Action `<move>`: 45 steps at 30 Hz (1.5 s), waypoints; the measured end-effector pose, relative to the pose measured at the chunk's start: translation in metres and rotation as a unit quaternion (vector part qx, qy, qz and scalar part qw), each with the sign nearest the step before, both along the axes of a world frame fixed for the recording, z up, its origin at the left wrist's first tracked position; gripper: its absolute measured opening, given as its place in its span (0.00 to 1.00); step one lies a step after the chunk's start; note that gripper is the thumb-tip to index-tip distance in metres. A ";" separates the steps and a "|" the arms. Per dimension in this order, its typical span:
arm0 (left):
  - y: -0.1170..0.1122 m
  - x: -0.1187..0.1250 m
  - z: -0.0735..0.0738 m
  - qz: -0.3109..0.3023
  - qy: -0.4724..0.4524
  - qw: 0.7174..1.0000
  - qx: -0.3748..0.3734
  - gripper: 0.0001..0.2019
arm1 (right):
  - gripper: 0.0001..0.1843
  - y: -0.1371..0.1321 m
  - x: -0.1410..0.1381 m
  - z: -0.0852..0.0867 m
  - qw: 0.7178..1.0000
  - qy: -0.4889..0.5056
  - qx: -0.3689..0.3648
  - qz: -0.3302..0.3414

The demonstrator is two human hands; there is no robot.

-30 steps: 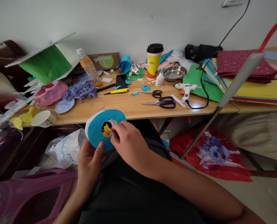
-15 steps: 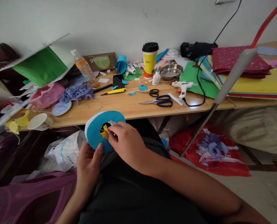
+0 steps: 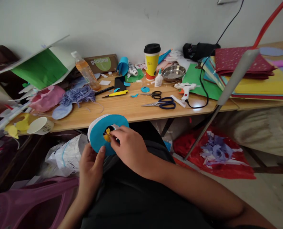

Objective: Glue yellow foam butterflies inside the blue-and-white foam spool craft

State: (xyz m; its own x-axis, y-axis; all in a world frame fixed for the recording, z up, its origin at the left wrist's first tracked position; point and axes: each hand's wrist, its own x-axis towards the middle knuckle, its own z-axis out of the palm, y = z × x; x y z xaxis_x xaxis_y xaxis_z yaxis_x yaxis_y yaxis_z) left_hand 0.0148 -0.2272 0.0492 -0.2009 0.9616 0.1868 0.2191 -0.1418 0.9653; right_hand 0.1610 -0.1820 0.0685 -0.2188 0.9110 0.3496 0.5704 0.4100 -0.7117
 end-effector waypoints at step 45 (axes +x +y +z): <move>0.004 -0.027 0.003 -0.131 -0.213 0.962 -0.111 0.19 | 0.21 0.007 0.071 0.021 0.974 0.151 -0.140 0.090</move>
